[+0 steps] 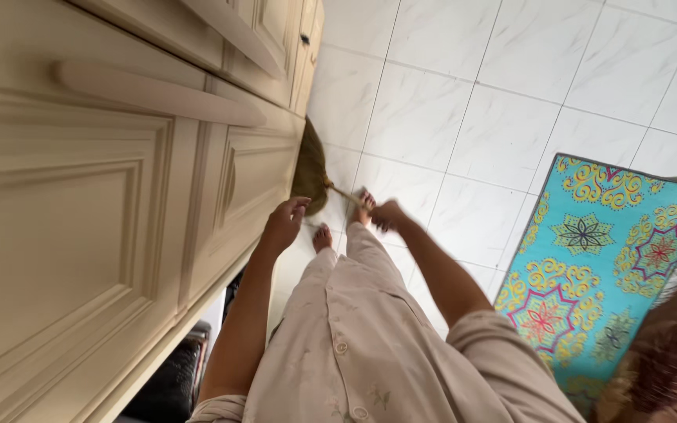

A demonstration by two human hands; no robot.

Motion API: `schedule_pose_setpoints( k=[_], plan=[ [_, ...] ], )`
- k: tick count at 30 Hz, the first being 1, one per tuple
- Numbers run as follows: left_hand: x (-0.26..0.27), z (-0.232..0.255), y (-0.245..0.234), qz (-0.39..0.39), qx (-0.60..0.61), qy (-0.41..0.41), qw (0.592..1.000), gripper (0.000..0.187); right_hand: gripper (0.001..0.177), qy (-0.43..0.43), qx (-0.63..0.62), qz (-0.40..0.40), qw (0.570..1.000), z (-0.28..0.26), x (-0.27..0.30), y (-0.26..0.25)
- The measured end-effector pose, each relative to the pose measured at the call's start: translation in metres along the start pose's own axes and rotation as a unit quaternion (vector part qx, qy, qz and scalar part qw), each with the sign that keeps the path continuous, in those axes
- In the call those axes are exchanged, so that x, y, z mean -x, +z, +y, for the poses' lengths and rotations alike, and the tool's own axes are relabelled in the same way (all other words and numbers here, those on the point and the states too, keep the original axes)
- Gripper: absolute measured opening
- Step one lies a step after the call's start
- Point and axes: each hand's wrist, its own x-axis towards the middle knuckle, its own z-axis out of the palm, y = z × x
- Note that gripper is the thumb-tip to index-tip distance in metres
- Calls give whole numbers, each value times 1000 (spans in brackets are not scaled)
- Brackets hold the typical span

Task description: The person sweeps the tiled floor using a broom, moving a play mat to reach the surface underneath and collecting debris near a corner and a cabinet.

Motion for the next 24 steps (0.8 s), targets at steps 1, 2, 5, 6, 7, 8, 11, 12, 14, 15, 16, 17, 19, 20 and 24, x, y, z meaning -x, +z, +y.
schedule_pose_setpoints(
  k=[1, 2, 5, 6, 7, 8, 11, 12, 14, 15, 16, 17, 19, 20, 24],
  plan=[
    [-2, -3, 2, 10, 7, -10, 1000, 30, 17, 34, -53, -22, 998, -17, -4, -18],
    [-3, -6, 5, 20, 13, -20, 999, 29, 17, 39, -48, -23, 998, -23, 0, -32],
    [-5, -8, 16, 33, 52, -22, 998, 30, 16, 32, -95, -26, 995, -64, 10, -64],
    [-5, -6, 17, 39, 54, -27, 997, 30, 16, 18, -121, -25, 992, -78, 13, -75],
    [-5, -3, 20, 28, 46, -40, 998, 29, 16, 4, -148, -22, 989, -91, 16, -82],
    [-5, 2, 23, 17, 38, -53, 998, 28, 16, 5, -141, -26, 990, -103, 18, -85],
    [-16, 17, 28, 16, 63, -64, 996, 28, 12, -25, -165, 5, 986, -128, 26, -94],
    [-21, 23, 28, 18, 64, -64, 996, 28, 12, -46, -193, 6, 980, -130, 28, -92],
    [-30, 32, 28, 25, 28, -49, 998, 28, 13, -63, -221, 6, 973, -123, 32, -87],
    [-34, 36, 27, 25, 28, -48, 998, 28, 13, -73, -260, 24, 963, -119, 33, -86],
    [-39, 39, 28, 18, 27, -51, 998, 28, 13, -82, -298, 41, 950, -117, 33, -87],
    [-42, 42, 27, 8, 25, -53, 998, 29, 13, -82, -300, 43, 949, -115, 34, -91],
    [-48, 46, 27, 2, 29, -40, 999, 29, 9, -99, -367, 95, 920, -111, 40, -102],
    [-49, 46, 27, -1, 34, -27, 999, 29, 9, -99, -372, 96, 918, -107, 44, -102],
    [-52, 45, 28, -16, 38, 8, 999, 29, 16, -130, -150, 332, 922, -66, 64, -85]
  ],
)
